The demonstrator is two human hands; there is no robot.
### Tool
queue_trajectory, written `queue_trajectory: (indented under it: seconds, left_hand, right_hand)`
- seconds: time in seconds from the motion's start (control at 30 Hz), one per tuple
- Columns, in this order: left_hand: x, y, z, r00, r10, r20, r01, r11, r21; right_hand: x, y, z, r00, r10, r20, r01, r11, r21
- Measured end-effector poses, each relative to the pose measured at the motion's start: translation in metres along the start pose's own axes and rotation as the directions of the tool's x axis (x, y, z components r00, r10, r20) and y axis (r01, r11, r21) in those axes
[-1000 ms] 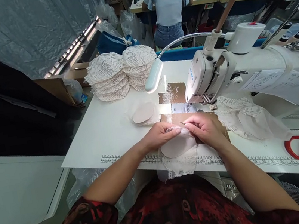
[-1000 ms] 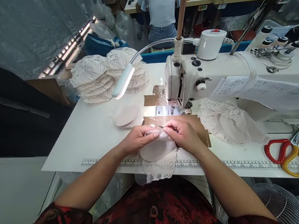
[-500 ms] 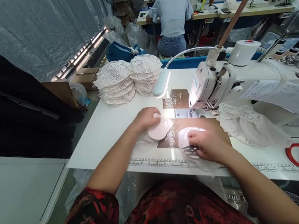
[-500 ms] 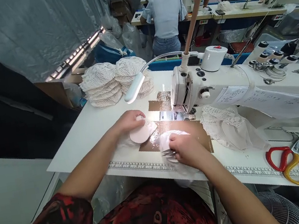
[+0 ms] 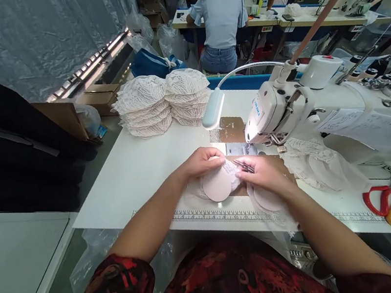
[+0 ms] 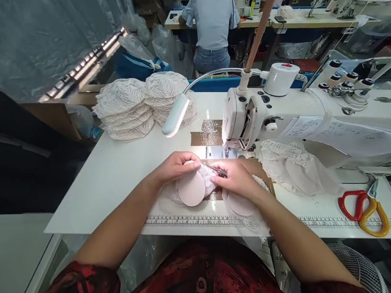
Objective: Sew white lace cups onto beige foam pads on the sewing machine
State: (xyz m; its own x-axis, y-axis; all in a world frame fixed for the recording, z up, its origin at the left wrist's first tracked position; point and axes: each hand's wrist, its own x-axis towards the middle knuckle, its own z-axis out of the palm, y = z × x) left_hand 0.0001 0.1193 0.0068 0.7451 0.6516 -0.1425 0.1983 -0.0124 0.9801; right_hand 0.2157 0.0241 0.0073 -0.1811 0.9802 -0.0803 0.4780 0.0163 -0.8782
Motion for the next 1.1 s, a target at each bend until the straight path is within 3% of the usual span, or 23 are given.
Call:
queue_trajectory:
  seconds: [0.17, 0.37, 0.53, 0.8, 0.97, 1.1]
  left_hand:
    - [-0.007, -0.002, -0.016, 0.982, -0.01, 0.19, 0.013, 1.0, -0.012]
    - [-0.008, -0.005, -0.022, 0.995, -0.004, 0.099, 0.004, 1.0, -0.003]
    - [-0.007, 0.0, -0.007, 0.994, 0.063, 0.093, -0.07, 0.995, 0.069]
    - [-0.001, -0.001, 0.012, 0.99, 0.134, 0.04, -0.139, 0.975, 0.173]
    - [0.0, 0.0, 0.014, 0.996, 0.043, 0.083, -0.053, 0.991, 0.124]
    - [0.001, 0.001, 0.014, 0.992, 0.002, 0.128, -0.004, 1.0, 0.017]
  right_hand:
    - [0.002, 0.004, 0.008, 0.998, 0.066, -0.007, -0.064, 0.992, 0.113]
    - [-0.003, 0.007, -0.002, 0.991, 0.056, 0.125, -0.061, 0.997, 0.042]
    - [0.004, 0.013, 0.004, 0.996, 0.013, -0.092, -0.007, 0.998, 0.068]
    - [0.0, 0.004, 0.012, 0.994, -0.058, -0.095, 0.067, 0.994, 0.092]
    - [0.0, 0.005, 0.01, 0.99, -0.086, -0.114, 0.093, 0.994, 0.059]
    - [-0.001, 0.015, 0.009, 0.991, -0.055, -0.121, 0.071, 0.989, 0.129]
